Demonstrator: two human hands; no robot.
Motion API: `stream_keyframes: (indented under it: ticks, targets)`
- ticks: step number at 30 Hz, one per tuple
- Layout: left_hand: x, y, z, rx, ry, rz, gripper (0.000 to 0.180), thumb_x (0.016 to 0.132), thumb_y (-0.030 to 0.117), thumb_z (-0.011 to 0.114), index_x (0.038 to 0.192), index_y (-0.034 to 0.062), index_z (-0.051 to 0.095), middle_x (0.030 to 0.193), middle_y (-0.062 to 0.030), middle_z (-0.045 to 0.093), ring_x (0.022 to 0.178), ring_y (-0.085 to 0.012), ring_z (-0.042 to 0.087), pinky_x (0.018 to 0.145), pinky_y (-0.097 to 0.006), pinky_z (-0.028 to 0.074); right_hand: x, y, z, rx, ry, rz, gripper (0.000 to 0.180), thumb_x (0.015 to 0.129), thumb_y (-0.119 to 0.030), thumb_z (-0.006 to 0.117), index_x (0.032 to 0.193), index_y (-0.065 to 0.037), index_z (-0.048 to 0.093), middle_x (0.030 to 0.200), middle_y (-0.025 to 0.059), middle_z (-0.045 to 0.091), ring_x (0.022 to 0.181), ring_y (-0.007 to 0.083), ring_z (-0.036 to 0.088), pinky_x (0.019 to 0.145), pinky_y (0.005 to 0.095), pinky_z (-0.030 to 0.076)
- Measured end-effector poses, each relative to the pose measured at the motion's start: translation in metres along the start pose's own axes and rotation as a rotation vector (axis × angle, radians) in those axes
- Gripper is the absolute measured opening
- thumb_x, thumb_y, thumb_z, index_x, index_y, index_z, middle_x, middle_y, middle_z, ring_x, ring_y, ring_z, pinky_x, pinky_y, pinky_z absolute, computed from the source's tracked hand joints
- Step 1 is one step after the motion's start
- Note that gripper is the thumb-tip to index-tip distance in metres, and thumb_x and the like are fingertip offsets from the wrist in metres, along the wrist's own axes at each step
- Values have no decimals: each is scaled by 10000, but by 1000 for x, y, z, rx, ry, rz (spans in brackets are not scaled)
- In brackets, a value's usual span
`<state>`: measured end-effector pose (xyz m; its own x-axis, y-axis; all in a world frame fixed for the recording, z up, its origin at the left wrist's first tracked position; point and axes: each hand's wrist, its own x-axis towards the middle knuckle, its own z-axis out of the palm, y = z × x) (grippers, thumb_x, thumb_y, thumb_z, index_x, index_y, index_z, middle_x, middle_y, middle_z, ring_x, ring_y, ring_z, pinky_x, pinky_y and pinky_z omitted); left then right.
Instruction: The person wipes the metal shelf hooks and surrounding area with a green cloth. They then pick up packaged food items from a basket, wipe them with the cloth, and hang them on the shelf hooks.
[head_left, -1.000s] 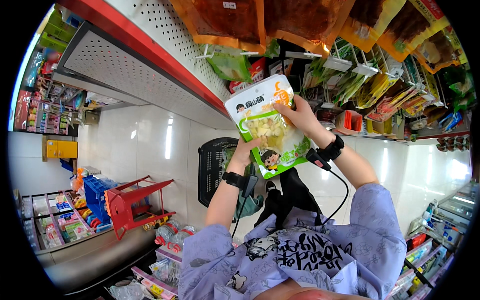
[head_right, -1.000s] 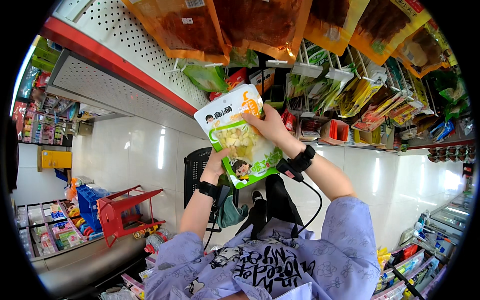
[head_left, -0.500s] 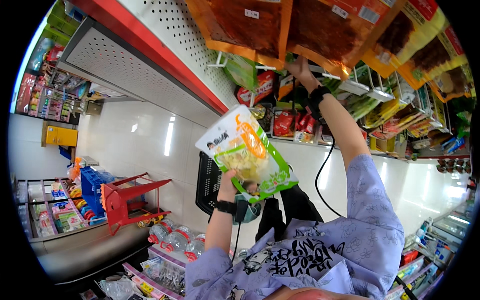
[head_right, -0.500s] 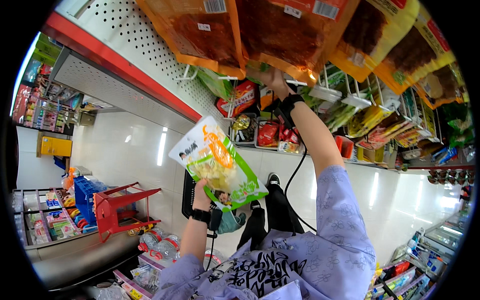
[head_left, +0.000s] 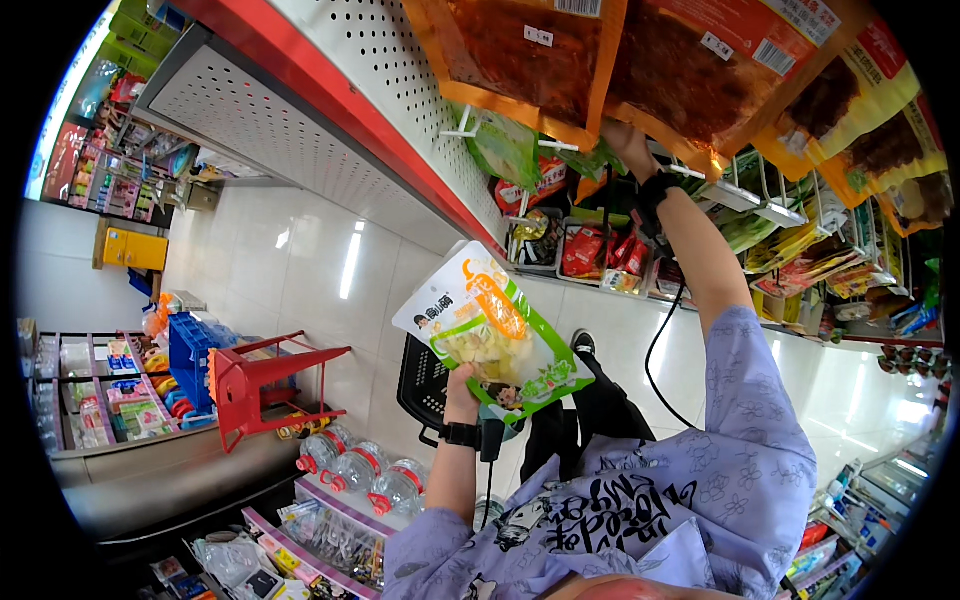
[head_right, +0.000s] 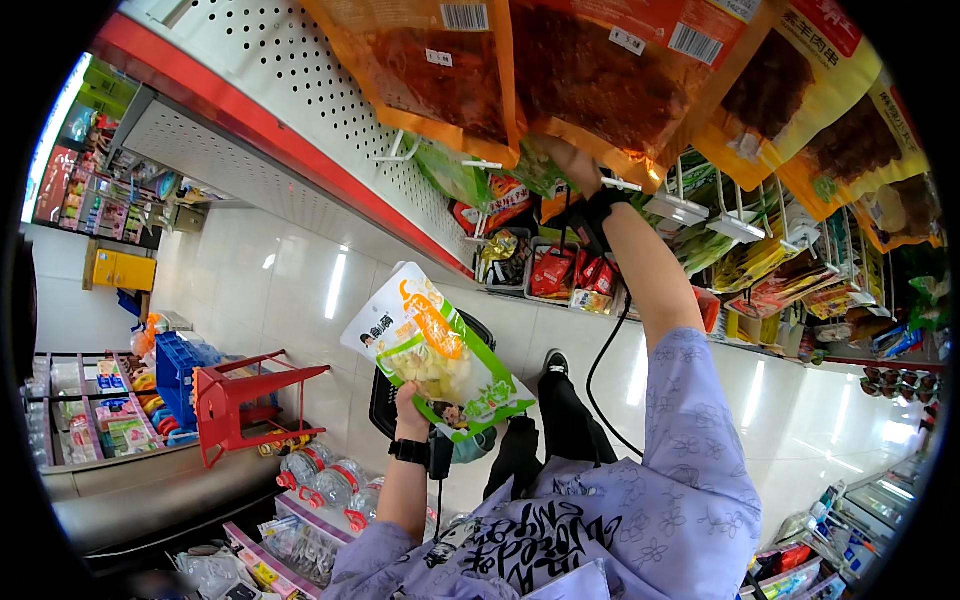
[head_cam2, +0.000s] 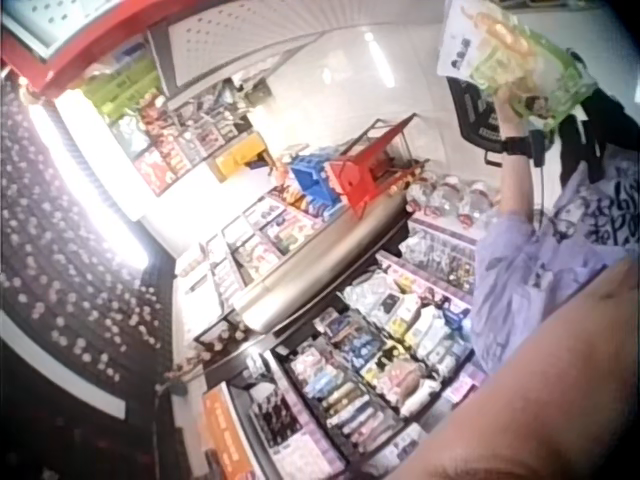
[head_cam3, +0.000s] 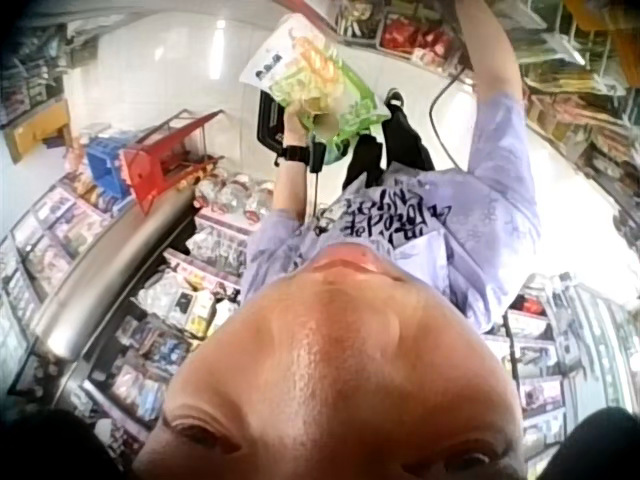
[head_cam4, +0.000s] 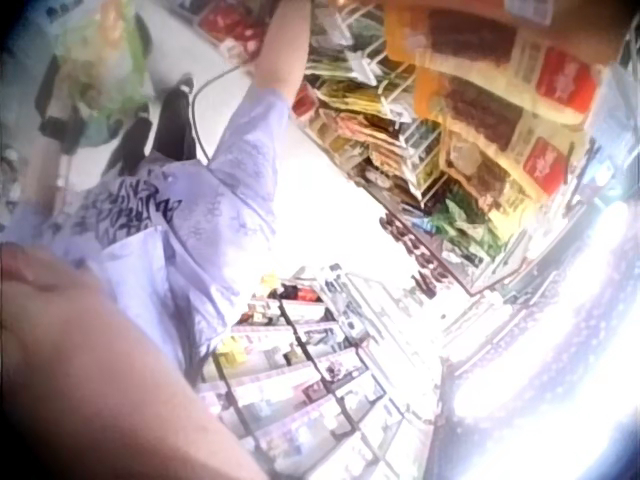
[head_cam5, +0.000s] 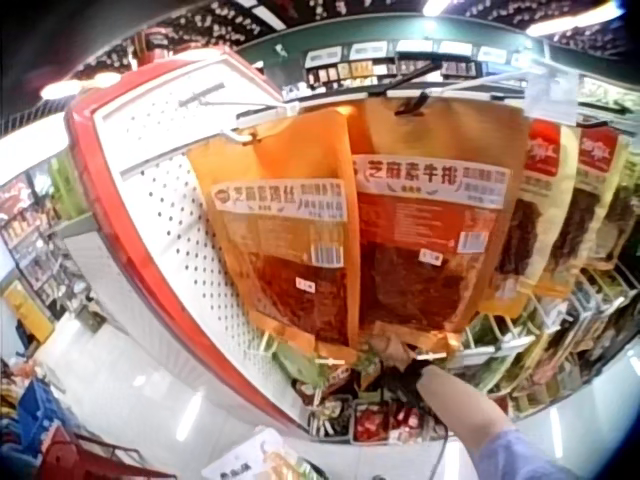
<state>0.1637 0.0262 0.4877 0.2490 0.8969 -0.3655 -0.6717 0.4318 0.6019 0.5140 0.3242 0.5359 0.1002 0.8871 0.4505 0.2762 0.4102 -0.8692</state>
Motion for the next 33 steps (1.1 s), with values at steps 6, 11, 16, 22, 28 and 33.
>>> stream_keyframes:
  ticks: [6, 11, 16, 22, 28, 33]
  targets:
    - [-10, 1, -6, -52, -51, -19, 731, 668, 260, 660, 1272, 3, 338, 1234, -141, 464, 1097, -271, 492, 917, -384, 415, -28, -72, 6, -402, 174, -58, 358, 675, -193, 686, 977, -29, 585, 894, 123, 618, 751, 255, 587, 654, 358, 466]
    - [-21, 2, 3, -67, -63, -7, 706, 674, 246, 658, 1262, 0, 355, 1216, -138, 483, 1077, -272, 509, 907, -381, 424, -54, -93, 8, -687, 232, 166, 554, 585, -475, 652, 908, -25, 626, 753, 171, 622, 735, 329, 611, 665, 380, 493]
    - [-36, 0, -6, -87, -108, -54, 702, 665, 230, 664, 1254, -4, 363, 1209, -138, 488, 1071, -271, 513, 899, -383, 431, -67, -134, 2, -793, -4, 371, 513, 579, -465, 655, 786, 4, 626, 712, 178, 620, 700, 320, 617, 640, 375, 498]
    - [-60, -6, -24, -99, -104, -50, 685, 659, 217, 663, 1241, -3, 378, 1197, -138, 495, 1058, -270, 522, 886, -385, 442, -81, -165, 4, -806, -27, 450, 532, 556, -468, 683, 771, 14, 622, 694, 167, 622, 683, 304, 620, 630, 370, 495]
    - [-78, -3, -40, -102, -111, -45, 671, 661, 207, 653, 1236, -5, 379, 1185, -138, 503, 1049, -274, 527, 879, -391, 447, -89, -169, 11, -730, -52, 487, 539, 556, -469, 697, 737, 30, 608, 666, 157, 617, 641, 273, 621, 596, 349, 489]
    - [-87, 7, -41, -126, -109, -57, 664, 670, 210, 643, 1239, -5, 375, 1176, -146, 506, 1036, -279, 535, 873, -394, 450, -98, -168, 12, -696, -38, 490, 556, 559, -486, 698, 697, 43, 600, 641, 153, 609, 611, 260, 614, 573, 344, 481]
